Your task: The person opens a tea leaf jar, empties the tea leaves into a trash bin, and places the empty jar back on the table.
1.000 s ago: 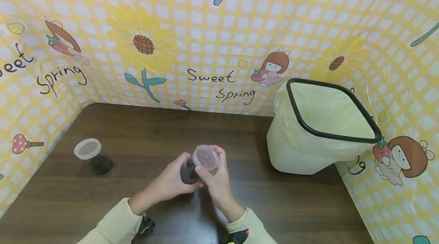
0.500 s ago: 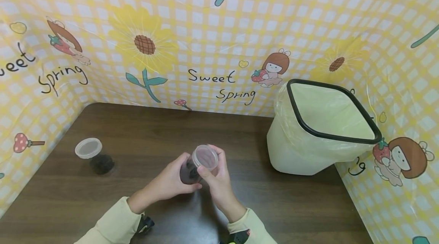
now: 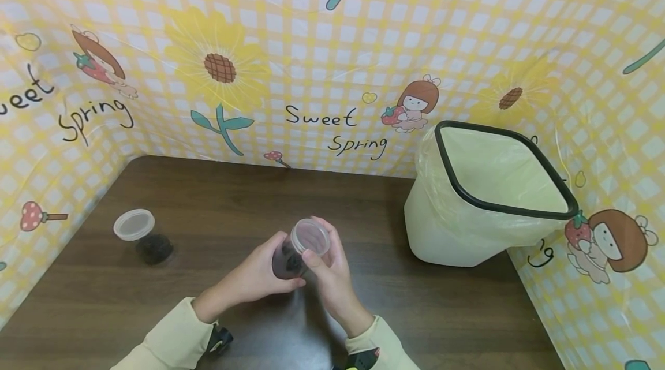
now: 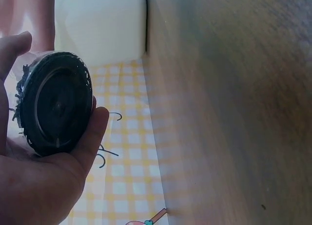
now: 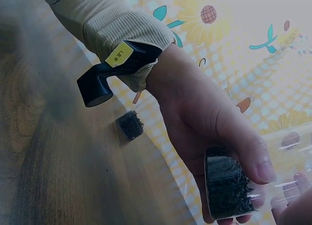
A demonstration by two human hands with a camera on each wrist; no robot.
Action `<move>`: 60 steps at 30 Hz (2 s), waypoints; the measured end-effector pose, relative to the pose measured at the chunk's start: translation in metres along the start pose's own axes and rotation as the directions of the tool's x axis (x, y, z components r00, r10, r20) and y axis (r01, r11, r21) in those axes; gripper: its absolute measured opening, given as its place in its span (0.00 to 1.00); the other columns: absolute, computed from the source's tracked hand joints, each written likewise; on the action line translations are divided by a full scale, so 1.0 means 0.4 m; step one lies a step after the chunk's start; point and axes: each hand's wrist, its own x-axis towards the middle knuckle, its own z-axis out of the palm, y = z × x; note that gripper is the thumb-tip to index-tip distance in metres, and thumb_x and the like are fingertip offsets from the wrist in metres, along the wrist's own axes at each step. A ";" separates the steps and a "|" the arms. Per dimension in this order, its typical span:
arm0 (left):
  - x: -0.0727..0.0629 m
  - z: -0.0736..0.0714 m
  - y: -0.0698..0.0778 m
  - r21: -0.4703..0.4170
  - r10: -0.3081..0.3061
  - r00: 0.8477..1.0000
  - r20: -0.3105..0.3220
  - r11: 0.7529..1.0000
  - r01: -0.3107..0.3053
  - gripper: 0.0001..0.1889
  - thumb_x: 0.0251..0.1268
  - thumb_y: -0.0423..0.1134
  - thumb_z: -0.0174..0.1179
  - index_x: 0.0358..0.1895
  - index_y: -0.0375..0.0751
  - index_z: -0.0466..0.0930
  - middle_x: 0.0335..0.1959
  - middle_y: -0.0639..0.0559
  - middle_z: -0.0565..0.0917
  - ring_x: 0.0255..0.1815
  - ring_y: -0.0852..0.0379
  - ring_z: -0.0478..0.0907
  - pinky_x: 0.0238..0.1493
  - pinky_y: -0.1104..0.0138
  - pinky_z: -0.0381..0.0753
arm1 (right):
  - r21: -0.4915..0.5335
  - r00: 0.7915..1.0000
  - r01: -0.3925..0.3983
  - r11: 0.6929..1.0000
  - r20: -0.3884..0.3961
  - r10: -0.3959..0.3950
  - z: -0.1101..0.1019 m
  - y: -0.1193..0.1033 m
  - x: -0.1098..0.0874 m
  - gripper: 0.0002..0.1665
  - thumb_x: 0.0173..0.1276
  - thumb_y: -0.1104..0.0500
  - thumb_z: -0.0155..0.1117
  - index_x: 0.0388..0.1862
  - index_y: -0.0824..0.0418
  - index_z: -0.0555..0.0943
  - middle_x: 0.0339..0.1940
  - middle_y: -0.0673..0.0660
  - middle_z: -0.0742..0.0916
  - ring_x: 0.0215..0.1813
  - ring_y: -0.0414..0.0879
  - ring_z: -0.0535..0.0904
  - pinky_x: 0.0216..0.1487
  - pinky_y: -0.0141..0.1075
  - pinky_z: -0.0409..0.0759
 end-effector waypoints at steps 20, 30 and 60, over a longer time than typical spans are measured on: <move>-0.004 0.002 0.001 0.001 0.003 1.000 -0.013 1.000 -0.003 0.29 0.48 0.43 0.80 0.51 0.43 0.73 0.47 0.52 0.82 0.45 0.57 0.78 0.49 0.63 0.78 | -0.007 0.993 -0.020 1.000 -0.114 0.019 0.024 0.008 -0.003 0.32 0.70 0.60 0.71 0.65 0.56 0.64 0.68 0.65 0.77 0.67 0.46 0.74 0.66 0.36 0.71; -0.007 0.002 -0.001 0.015 -0.004 1.000 -0.012 1.000 0.004 0.30 0.48 0.44 0.80 0.51 0.43 0.73 0.46 0.53 0.82 0.45 0.57 0.78 0.49 0.62 0.78 | -0.022 0.995 -0.029 0.999 -0.094 0.027 0.022 0.007 -0.005 0.29 0.72 0.61 0.67 0.66 0.56 0.63 0.66 0.54 0.80 0.68 0.46 0.73 0.67 0.36 0.70; -0.011 -0.005 0.001 -0.019 -0.012 1.000 0.021 1.000 0.012 0.30 0.49 0.44 0.80 0.53 0.43 0.73 0.47 0.53 0.81 0.48 0.57 0.78 0.51 0.62 0.78 | 0.003 1.000 -0.026 1.000 -0.002 0.026 0.007 0.000 -0.003 0.37 0.71 0.62 0.66 0.74 0.62 0.62 0.69 0.56 0.77 0.69 0.47 0.72 0.68 0.37 0.69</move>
